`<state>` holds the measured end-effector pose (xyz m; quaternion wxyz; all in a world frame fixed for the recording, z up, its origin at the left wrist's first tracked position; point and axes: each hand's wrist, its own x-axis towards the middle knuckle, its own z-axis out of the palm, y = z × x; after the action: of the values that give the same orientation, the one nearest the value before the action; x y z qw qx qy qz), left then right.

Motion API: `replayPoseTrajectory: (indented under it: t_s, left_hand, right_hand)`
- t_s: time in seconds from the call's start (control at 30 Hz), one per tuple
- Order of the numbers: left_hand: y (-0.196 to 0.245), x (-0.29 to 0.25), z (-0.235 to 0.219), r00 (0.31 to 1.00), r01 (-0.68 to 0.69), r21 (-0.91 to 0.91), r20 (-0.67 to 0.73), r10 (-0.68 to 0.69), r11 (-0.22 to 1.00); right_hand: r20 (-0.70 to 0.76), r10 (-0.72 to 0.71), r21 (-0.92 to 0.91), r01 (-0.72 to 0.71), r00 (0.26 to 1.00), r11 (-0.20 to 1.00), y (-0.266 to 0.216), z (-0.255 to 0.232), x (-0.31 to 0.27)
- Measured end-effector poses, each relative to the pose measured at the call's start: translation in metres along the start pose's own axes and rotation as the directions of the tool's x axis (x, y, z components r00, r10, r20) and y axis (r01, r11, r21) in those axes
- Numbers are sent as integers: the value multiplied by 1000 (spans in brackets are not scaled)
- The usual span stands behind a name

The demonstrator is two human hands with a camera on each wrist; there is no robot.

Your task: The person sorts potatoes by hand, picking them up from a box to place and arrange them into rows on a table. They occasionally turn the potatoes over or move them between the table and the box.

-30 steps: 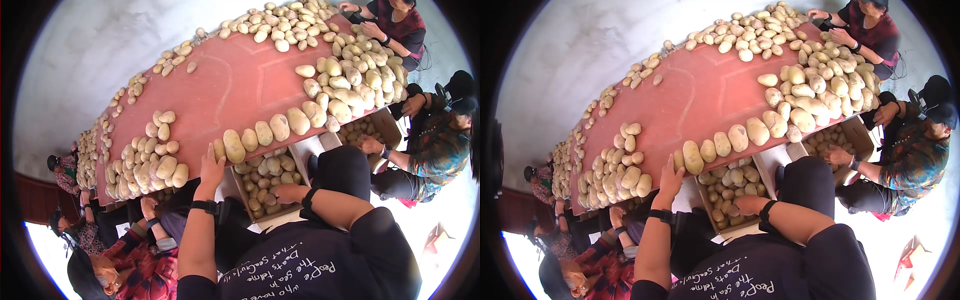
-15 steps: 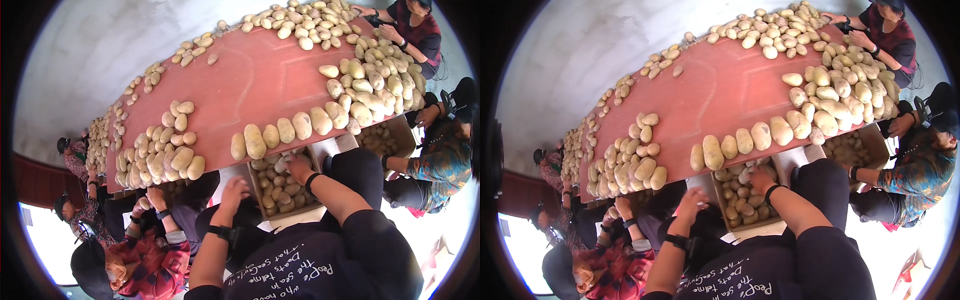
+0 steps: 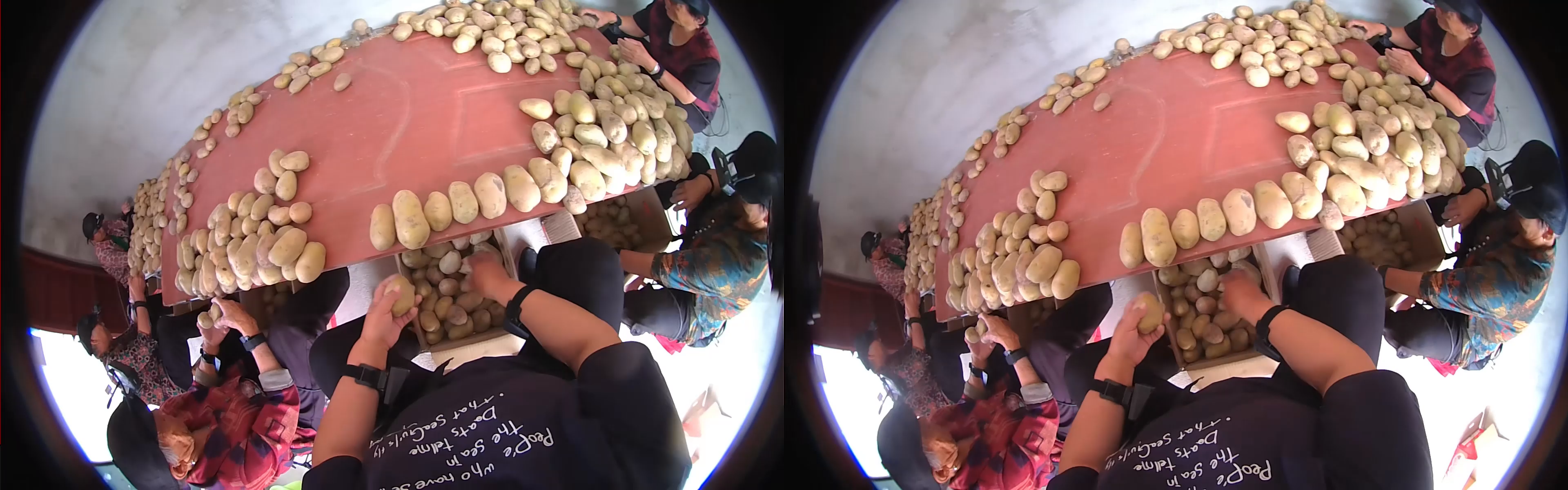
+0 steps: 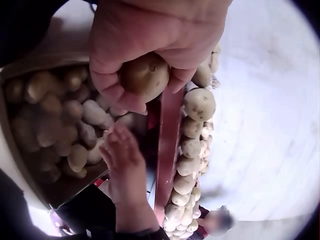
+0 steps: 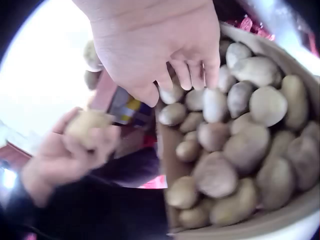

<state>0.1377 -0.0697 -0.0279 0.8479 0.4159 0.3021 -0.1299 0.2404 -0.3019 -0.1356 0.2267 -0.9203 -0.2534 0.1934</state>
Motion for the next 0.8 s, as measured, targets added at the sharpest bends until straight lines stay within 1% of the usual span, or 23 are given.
replayPoseTrajectory:
  t_s: [0.07, 0.1, 0.13, 0.17, 0.2, 0.23, 0.27, 0.3, 0.33, 0.37, 0.4, 0.5, 0.53, 0.63, 0.73, 0.8]
  left_hand:
    - [25, -9, 5, 980, -192, 150, -23, 198, 970]
    - [37, -10, 5, 955, -284, 226, -23, 296, 932]
    - [48, -8, 3, 930, -346, 250, -39, 366, 904]
    - [59, -3, -2, 877, -422, 462, -9, 480, 780]
    - [68, 4, -9, 817, -462, 647, 46, 574, 606]
    - [79, 9, -8, 755, -467, 791, 124, 645, 395]
    - [87, 14, -3, 748, -407, 846, 91, 658, 345]
    - [92, 21, -4, 727, -378, 891, 117, 677, 251]
    - [95, 32, -7, 706, -345, 926, 148, 692, 155]
    - [98, 39, -8, 686, -310, 949, 182, 704, 57]
    - [100, 43, -2, 726, -263, 964, 165, 668, 47]
    - [87, 60, -8, 712, -227, 973, 202, 672, -52]
    - [83, 61, -10, 711, -221, 974, 201, 673, -57]
    - [80, 58, -12, 736, -236, 972, 169, 655, 14]
    - [88, 54, -20, 796, -403, 841, 128, 591, 361]
    - [88, 54, -27, 792, -511, 650, 101, 603, 562]
  right_hand:
    - [21, 95, -230, -88, 995, 969, 13, 2, 6]
    - [16, 99, -230, -93, 995, 969, 19, 4, 10]
    - [9, 105, -232, -100, 994, 968, 27, 10, 13]
    - [3, 113, -234, -109, 994, 966, 36, 17, 16]
    - [-38, 90, -300, -97, 995, 949, 49, 33, 18]
    - [-37, 100, -297, -107, 994, 949, 49, 34, 18]
    - [-35, 113, -294, -119, 993, 948, 49, 34, 18]
    - [-34, 128, -291, -133, 991, 948, 47, 33, 18]
    - [-2, 144, -324, -136, 990, 936, 42, 26, 18]
    - [-9, 145, -334, -139, 989, 932, 43, 28, 21]
    - [-15, 147, -345, -143, 989, 928, 44, 30, 22]
    - [-26, 141, -399, -140, 990, 906, 47, 33, 23]
    - [-29, 138, -419, -137, 990, 898, 47, 33, 24]
    - [-88, 63, -435, -95, 994, 895, 49, 34, 26]
    - [-63, 88, -451, -107, 994, 886, 43, 26, 30]
    - [-109, 72, -469, -115, 991, 876, 48, 34, 36]
